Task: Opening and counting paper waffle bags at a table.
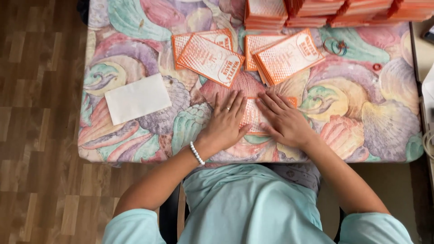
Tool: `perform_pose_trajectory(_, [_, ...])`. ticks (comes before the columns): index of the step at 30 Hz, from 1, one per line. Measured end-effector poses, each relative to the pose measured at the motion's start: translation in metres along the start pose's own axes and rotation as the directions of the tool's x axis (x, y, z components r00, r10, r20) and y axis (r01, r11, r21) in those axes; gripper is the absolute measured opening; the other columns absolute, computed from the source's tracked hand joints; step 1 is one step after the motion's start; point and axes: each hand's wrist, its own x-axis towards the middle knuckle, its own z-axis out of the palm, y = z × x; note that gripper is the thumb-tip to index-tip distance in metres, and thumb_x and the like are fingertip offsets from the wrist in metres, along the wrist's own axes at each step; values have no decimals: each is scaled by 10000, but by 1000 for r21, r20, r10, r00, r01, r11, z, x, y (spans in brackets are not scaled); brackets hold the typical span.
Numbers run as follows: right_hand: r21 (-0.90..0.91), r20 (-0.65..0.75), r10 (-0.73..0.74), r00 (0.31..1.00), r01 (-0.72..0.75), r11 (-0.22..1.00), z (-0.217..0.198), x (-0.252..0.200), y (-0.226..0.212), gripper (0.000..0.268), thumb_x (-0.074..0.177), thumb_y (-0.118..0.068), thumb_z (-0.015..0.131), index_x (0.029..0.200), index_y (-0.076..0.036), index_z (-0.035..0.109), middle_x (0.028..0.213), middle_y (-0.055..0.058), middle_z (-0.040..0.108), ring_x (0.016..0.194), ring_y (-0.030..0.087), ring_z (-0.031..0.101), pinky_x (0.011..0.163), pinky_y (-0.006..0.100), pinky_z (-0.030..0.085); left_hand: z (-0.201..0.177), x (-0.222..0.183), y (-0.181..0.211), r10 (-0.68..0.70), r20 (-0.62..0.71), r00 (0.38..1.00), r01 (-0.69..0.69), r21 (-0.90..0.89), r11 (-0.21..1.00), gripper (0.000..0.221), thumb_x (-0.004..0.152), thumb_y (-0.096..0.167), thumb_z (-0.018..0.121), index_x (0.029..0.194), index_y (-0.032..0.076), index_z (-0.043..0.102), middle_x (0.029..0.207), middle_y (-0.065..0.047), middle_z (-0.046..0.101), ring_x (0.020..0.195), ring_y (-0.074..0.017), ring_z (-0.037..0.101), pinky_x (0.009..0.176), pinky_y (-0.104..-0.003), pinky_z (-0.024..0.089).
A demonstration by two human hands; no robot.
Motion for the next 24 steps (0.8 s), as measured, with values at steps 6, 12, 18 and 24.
perform_pose_trajectory(6, [-100,32,183,983,-179,979,-7,-20,39,592,955,-358,533,1494,-114,547,1272,87,589,1215,292,587,978,459,501,1,-1,-1,-14,-3,1000,14,-26,1000,791,1006,550,380,1568,-2,308,1658,-214,237,1555,-389,150,1170,-743,26])
perform_pose_trajectory(12, [-122,213,332,919,-312,942,-6,-4,58,424,993,-371,558,1329,-122,627,1007,70,651,1041,260,658,854,376,545,6,-3,-4,12,-22,1000,-13,-23,1000,757,1018,545,368,1587,51,291,1613,-233,308,1533,-431,199,1143,-779,30])
perform_pose_trajectory(18, [-83,311,385,869,-378,922,-19,1,53,421,937,-365,662,1225,-59,667,1029,145,692,1059,332,683,842,432,568,4,-3,-4,15,2,1000,-14,-48,999,752,1025,546,349,1594,60,272,1630,-247,263,1540,-447,165,1132,-790,42])
perform_pose_trajectory(24, [314,353,467,810,-573,757,-76,0,21,636,849,-115,686,1466,-128,532,1026,216,757,1018,481,688,859,593,538,8,-4,-2,15,-122,992,-30,-119,992,752,1027,495,436,1614,69,236,1663,-263,164,1547,-476,115,1157,-756,79])
